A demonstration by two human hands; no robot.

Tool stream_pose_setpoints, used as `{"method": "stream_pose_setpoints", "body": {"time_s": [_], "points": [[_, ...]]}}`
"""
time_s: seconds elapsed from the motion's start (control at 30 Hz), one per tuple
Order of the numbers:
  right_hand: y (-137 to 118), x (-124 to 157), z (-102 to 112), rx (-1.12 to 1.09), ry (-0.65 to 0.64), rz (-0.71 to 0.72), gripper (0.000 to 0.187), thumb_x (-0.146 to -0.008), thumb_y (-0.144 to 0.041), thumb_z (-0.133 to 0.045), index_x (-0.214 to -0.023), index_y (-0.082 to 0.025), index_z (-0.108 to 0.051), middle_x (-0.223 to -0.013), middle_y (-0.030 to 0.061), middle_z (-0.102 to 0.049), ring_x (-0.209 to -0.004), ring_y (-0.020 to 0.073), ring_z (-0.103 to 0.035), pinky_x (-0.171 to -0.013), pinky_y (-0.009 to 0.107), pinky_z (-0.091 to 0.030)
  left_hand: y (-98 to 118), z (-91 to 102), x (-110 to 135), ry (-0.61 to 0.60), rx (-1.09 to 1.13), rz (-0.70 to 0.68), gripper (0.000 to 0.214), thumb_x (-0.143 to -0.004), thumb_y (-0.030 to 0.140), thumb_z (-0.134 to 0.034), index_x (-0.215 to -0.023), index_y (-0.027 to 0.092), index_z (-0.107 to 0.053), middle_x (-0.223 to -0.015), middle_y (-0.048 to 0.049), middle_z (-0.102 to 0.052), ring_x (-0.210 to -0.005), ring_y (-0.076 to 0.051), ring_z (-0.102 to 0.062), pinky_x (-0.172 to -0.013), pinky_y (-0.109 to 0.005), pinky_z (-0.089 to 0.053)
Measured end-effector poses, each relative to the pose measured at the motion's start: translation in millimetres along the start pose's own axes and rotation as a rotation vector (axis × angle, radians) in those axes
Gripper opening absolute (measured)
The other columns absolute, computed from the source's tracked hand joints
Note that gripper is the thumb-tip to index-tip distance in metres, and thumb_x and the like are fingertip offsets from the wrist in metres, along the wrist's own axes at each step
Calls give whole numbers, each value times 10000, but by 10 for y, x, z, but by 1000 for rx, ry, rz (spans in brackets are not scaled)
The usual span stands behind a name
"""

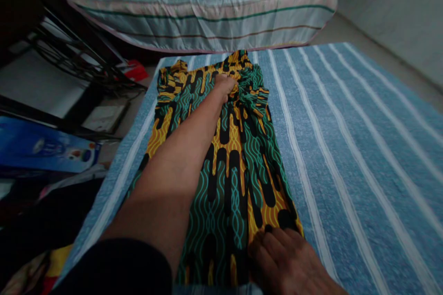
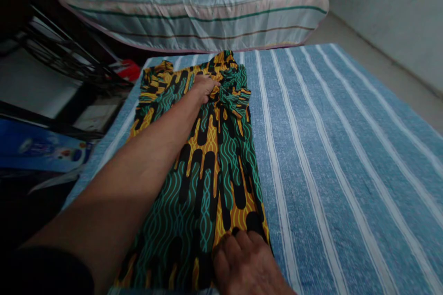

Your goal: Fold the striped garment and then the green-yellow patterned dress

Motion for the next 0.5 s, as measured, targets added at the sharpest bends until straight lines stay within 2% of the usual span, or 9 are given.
{"method": "stream_pose_setpoints", "body": {"time_s": [0.1, 0.33, 0.4, 0.5], "points": [[-48, -29, 30, 41, 96, 74, 242, -839, -54, -366, -679, -200, -475, -566, -8, -515, -467, 151, -457, -456, 303, -236, -6, 1, -9, -11, -28, 7, 168, -621, 130, -687, -778, 127, -627, -751, -24, -644, -676, -138, -626, -677, -276, -492], [10, -30, -52, -50, 102, 106, 275, -894, -138, -359, -653, -211, -473, -541, -11, -510, -458, 141, -460, -437, 308, -232, 36, 40, 42, 0, -75, 10, 137, -616, 70, -666, -736, 117, -620, -677, -7, -613, -585, -109, -583, -623, -247, -481], [4, 1, -171, -76, 33, 128, 306, -907, -190, -355, -623, -215, -466, -506, -14, -484, -437, 133, -434, -422, 310, -223, 73, 67, 54, 11, -97, 8, 142, -605, 63, -672, -730, 113, -625, -669, -8, -612, -589, -115, -583, -617, -244, -478], [23, 48, -435, -142, -187, 152, 356, -925, -241, -385, -576, -205, -439, -468, -35, -442, -404, 99, -383, -389, 267, -225, 149, 107, 59, 33, -131, -6, 142, -586, 69, -683, -716, 108, -638, -665, -17, -623, -620, -140, -597, -621, -243, -475]]}}
Point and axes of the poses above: each hand's wrist, its own x-axis away from the middle knuckle, its own z-axis out of the back of the hand, y = z × x, the point moved 10 cm from there along -x, towards the middle knuckle
